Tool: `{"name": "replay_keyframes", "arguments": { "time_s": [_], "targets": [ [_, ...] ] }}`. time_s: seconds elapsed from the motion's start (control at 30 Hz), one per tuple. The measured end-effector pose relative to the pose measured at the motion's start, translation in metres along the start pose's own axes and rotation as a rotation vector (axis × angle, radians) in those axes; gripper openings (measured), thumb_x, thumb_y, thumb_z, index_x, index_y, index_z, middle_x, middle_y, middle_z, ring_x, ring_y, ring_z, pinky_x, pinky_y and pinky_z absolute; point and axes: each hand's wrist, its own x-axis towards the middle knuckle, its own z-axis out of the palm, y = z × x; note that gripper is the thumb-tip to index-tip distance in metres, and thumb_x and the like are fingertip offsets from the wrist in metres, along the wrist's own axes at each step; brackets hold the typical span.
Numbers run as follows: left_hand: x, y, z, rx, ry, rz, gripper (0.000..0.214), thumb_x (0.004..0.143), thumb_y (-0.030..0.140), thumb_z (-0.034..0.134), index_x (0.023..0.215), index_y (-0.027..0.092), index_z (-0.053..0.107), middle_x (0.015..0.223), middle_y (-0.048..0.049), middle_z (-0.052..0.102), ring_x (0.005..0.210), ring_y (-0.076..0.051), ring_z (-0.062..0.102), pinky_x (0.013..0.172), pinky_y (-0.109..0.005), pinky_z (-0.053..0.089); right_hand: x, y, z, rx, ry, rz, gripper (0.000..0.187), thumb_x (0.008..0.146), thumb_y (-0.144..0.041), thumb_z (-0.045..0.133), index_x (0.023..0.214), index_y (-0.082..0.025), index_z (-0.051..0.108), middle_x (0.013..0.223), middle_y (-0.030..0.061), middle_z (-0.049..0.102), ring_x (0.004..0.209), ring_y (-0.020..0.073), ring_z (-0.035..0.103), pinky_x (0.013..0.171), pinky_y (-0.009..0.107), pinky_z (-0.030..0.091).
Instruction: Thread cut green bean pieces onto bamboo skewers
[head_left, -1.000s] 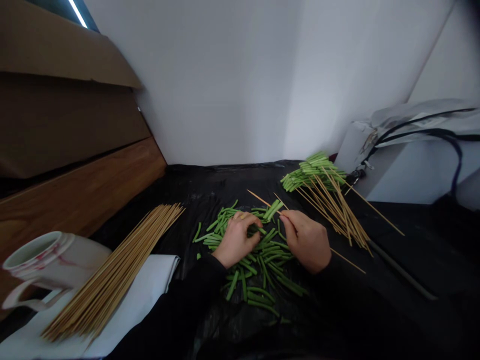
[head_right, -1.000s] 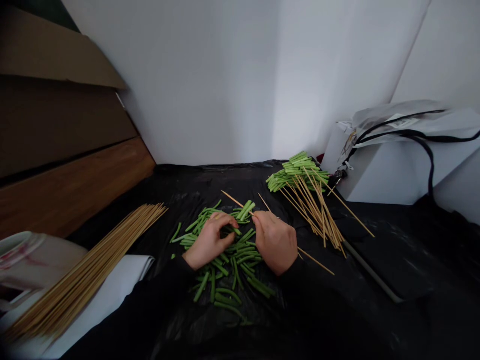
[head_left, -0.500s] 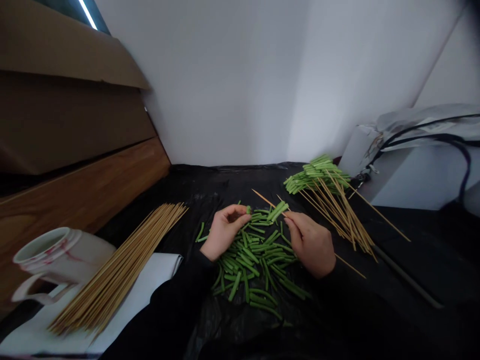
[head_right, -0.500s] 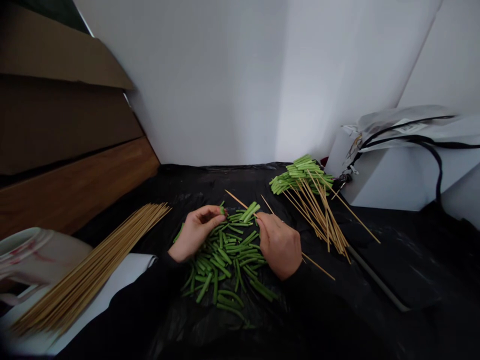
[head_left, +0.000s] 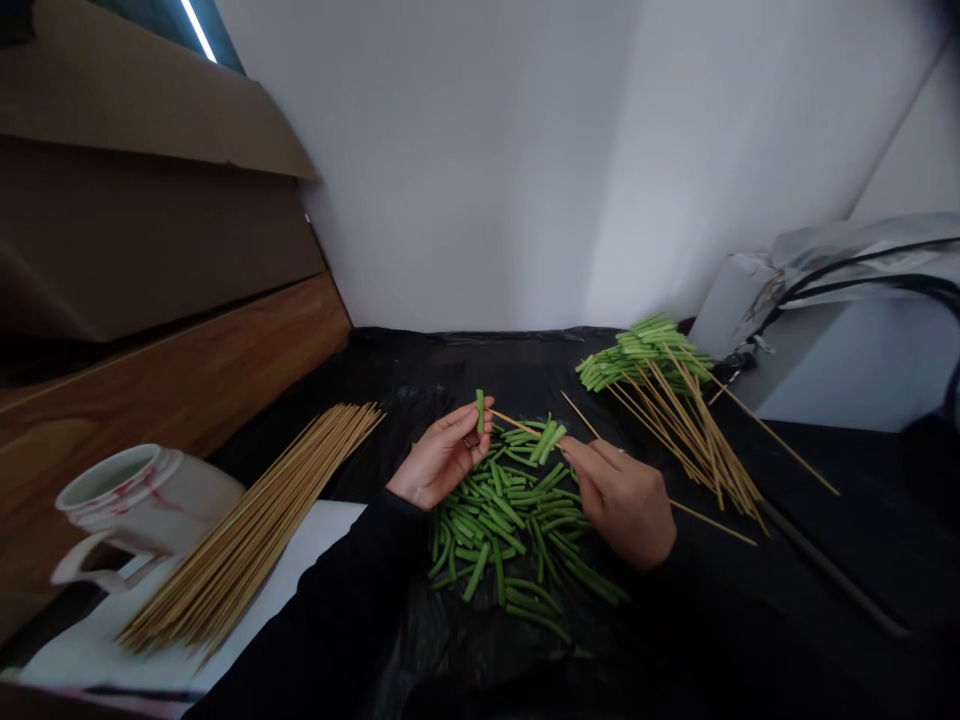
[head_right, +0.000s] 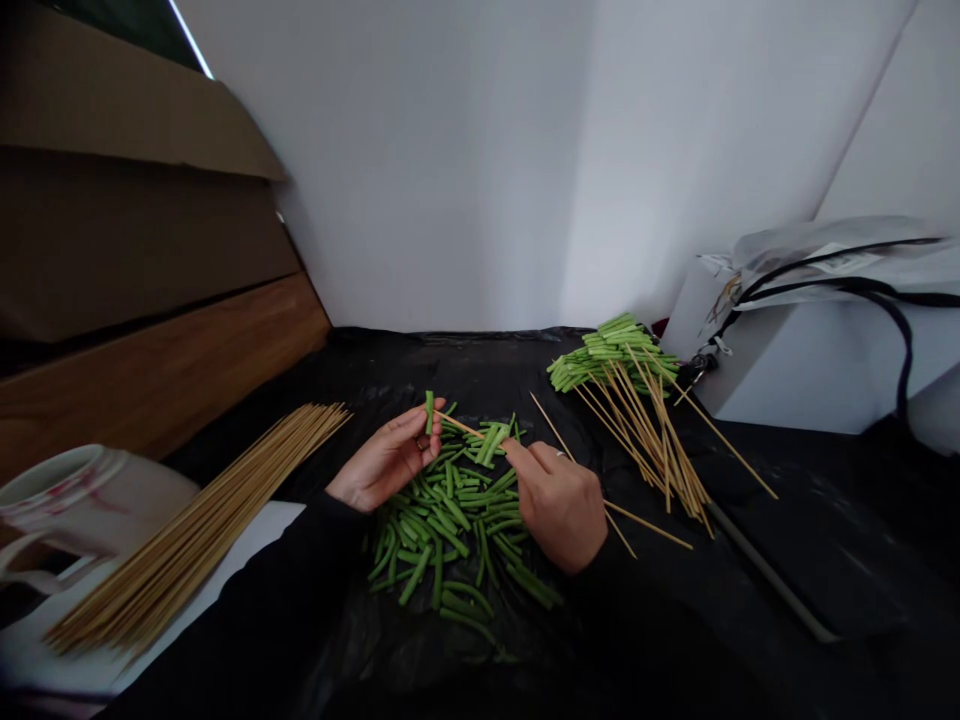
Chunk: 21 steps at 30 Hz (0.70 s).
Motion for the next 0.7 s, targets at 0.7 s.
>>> {"name": "replay_keyframes", "arguments": {
  "time_s": [0.7],
  "targets": [
    [0.0017, -0.0043, -0.0014, 0.004, 0.1, 0.052, 0.016, 0.077, 0.009, 0.067, 0.092, 0.012, 0.072, 0.084, -0.0044, 0.069, 0.073, -0.008, 0.063, 0.065, -0.017, 0.052, 0.0, -0.0009, -0.0001, -0.049, -0.044, 0.013, 0.032, 0.089, -0.012, 0.045, 0.115, -0.018, 0.062, 0.081, 0.0027, 0.064, 0.076, 0.0135, 0.06, 0.07, 0.024, 0.042]
  ]
}}
